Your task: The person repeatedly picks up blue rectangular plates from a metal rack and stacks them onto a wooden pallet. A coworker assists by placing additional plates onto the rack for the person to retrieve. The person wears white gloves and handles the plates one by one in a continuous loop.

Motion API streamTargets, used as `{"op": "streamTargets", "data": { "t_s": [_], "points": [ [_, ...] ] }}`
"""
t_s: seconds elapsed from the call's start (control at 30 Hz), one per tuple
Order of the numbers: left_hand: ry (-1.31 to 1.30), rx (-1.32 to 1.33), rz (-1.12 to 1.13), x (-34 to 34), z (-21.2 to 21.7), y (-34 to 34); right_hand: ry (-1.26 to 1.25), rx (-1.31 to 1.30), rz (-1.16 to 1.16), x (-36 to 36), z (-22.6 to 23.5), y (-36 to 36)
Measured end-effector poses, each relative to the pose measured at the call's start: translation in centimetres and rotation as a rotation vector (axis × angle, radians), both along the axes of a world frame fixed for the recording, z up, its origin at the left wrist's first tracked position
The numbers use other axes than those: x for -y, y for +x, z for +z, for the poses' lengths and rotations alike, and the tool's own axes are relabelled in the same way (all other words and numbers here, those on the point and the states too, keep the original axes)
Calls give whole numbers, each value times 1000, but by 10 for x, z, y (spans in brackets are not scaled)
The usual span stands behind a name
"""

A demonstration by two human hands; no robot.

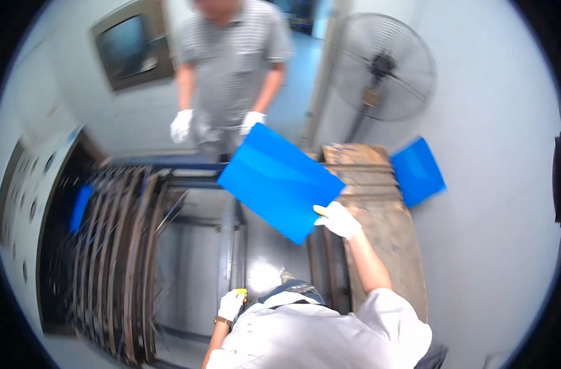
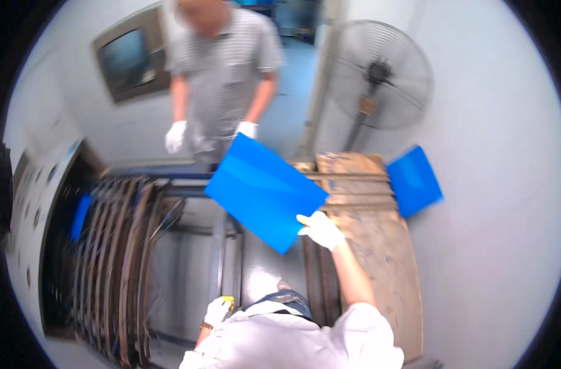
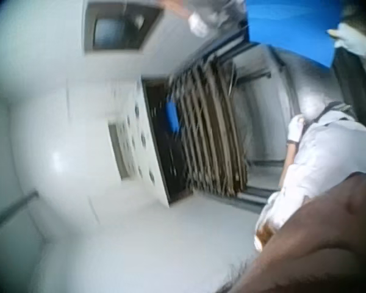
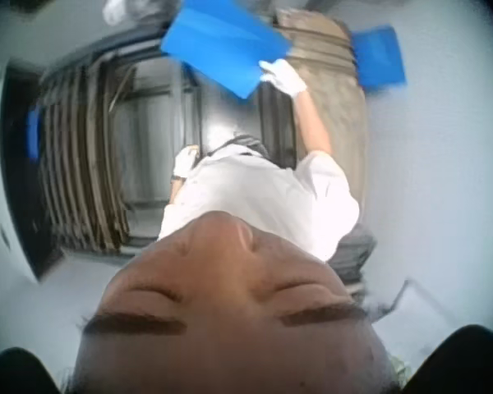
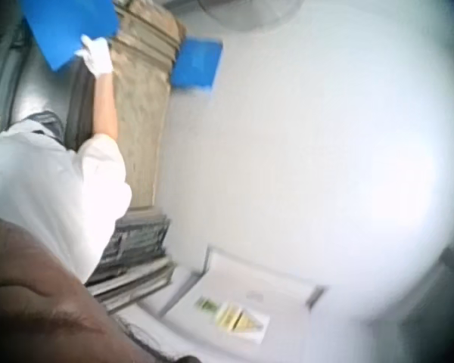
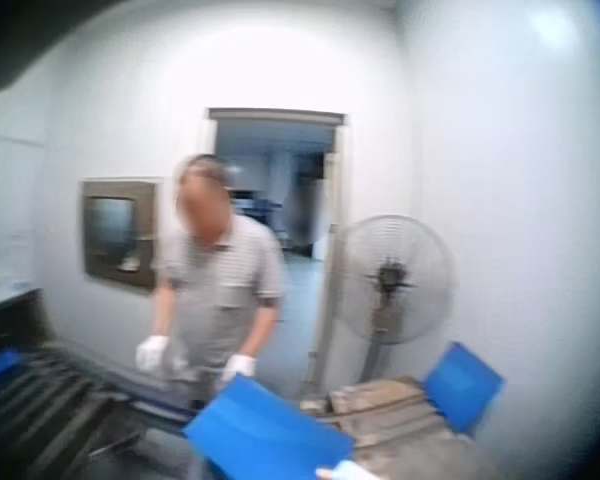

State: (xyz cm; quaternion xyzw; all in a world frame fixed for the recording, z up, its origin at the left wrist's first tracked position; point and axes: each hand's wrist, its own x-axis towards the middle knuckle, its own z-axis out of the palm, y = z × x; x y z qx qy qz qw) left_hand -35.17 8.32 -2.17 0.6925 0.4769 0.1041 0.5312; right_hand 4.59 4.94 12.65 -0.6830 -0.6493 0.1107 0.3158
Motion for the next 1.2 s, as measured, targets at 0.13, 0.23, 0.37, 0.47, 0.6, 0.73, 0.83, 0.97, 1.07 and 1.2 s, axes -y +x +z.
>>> {"op": "streamTargets", "data": {
  "t_s": [0.13,0.23,0.37,0.47,0.6,0.73,0.83,0.97,1.07,1.2],
  "points": [
    [195,-50,-240,-8,-37,75,23,-1174,-395,28,-54,97],
    [110,-37,-236,5,-49,119,139,-1142,-688,63,-96,192],
    [-116,51,-55,21,-41,151,265,-1042,-1106,95,-55,265],
    [-140,153,57,18,-82,158,235,-728,-1368,133,-67,354],
    [-242,184,190,34,-63,174,100,-327,-1441,155,-82,429],
    [-365,275,245,42,-59,203,117,-387,-1370,205,-100,477],
    [-345,225,216,48,-47,224,-72,-423,-1299,223,-102,472],
    [-220,105,178,57,-32,228,28,-772,-1351,213,-71,430],
    [-229,124,198,57,-55,211,94,-875,-1416,227,-82,429],
    [-243,91,200,57,-68,198,-455,-883,-1338,233,-96,418]
  ]
}}
